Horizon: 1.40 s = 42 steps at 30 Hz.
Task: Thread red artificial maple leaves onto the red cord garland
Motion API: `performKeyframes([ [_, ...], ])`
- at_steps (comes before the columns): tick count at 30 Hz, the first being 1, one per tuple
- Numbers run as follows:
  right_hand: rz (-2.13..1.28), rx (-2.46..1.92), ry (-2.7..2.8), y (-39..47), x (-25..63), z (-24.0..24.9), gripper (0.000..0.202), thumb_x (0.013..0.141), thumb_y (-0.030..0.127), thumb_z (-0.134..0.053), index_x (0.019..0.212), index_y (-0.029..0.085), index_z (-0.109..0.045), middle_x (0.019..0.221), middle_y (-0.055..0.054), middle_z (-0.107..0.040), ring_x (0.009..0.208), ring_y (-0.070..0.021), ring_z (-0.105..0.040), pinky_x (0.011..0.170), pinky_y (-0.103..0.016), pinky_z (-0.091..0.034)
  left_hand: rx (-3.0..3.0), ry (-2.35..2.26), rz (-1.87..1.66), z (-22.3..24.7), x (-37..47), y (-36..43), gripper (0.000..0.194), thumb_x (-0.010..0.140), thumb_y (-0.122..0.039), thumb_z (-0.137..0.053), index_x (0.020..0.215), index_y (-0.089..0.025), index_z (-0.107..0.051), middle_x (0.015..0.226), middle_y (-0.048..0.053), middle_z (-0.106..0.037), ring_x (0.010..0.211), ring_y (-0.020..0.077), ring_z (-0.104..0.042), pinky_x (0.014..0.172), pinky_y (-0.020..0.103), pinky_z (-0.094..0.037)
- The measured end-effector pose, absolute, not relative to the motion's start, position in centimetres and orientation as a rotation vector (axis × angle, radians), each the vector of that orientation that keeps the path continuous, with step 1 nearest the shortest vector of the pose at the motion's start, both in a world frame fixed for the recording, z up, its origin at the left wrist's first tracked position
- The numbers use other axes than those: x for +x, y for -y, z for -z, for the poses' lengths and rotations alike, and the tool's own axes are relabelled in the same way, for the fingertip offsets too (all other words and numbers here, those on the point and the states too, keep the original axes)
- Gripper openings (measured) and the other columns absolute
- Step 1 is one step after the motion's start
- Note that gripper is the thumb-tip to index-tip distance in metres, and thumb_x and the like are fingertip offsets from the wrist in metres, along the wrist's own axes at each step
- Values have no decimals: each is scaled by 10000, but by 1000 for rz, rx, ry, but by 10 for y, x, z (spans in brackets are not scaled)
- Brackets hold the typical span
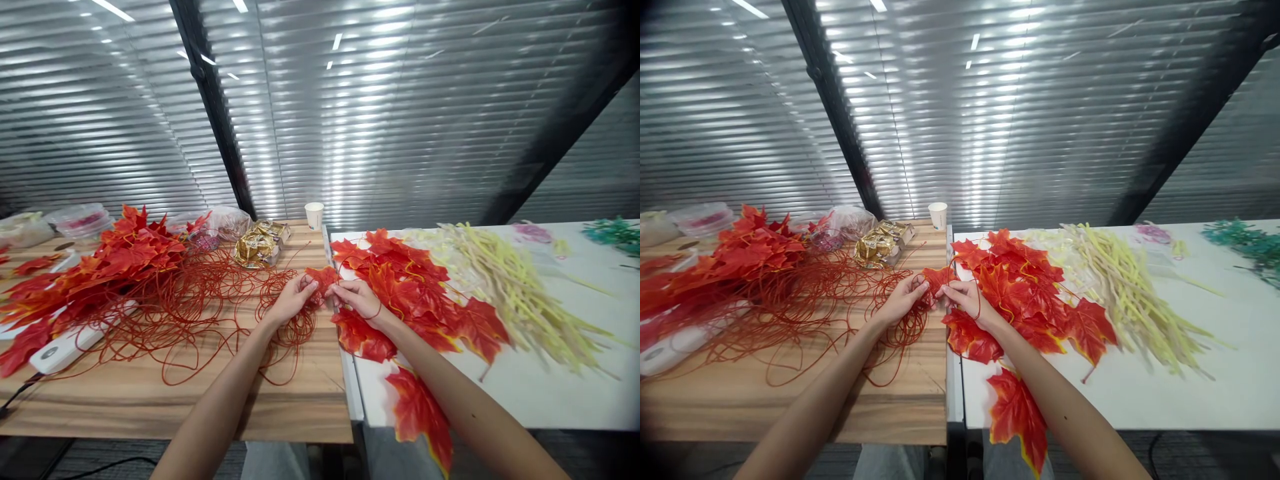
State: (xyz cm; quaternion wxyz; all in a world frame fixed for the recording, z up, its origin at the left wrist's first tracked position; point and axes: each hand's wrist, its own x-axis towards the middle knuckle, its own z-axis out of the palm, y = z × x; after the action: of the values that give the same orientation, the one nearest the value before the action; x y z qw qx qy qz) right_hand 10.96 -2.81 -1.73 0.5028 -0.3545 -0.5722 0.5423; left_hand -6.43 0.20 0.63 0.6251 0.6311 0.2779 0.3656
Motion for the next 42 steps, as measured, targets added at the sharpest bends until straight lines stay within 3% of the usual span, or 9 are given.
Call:
performKeyframes([
  [8,-1316,-882,1389,32,107,13,311,764,423,-573,806,139,-693,582,-2,-549,549,-99,-494,536,-234,-396,1505,-747,-916,7,-64,-8,294,772,-436,-524,780,-161,-421,643,-22,-547,501,80,-532,527,219,-439],
  [13,-1301,-864,1422,34,106,10,297,776,407,-566,802,139,-691,600,-5,-568,545,-95,-502,543,-233,-396,1460,-719,-856,3,-62,-2,295,802,-457,-458,810,-178,-362,597,-48,-540,364,85,-513,391,209,-402],
  [17,-1304,-847,1445,34,106,11,295,779,401,-564,821,138,-691,623,-11,-580,566,-100,-516,561,-235,-411,1433,-700,-848,-2,-61,1,283,807,-438,-457,809,-178,-346,535,-82,-511,297,68,-476,405,218,-439],
  [22,-1309,-821,1482,34,106,11,318,782,427,-550,830,147,-692,642,-17,-593,576,-109,-521,569,-244,-420,1425,-687,-765,-5,-62,2,319,779,-468,-486,801,-171,-371,603,-34,-554,386,103,-542,349,195,-390],
  [35,-1292,-824,1428,31,108,14,324,772,443,-555,771,145,-681,604,-18,-589,542,-105,-509,536,-243,-410,1451,-697,-849,-7,-64,0,299,768,-433,-532,772,-136,-508,702,3,-569,638,99,-545,686,251,-445],
  [40,-1286,-853,1357,32,108,12,325,765,444,-564,792,139,-671,583,-4,-570,521,-91,-493,520,-234,-408,1534,-791,-941,-20,-66,2,268,730,-359,-595,869,-138,-539,866,46,-593,810,138,-564,784,278,-434],
  [42,-1286,-852,1342,32,108,12,320,766,440,-565,787,138,-668,577,-2,-563,530,-92,-496,523,-232,-410,1610,-860,-1084,-24,-67,3,342,699,-321,-629,971,-156,-503,959,64,-576,870,150,-557,805,292,-432],
])
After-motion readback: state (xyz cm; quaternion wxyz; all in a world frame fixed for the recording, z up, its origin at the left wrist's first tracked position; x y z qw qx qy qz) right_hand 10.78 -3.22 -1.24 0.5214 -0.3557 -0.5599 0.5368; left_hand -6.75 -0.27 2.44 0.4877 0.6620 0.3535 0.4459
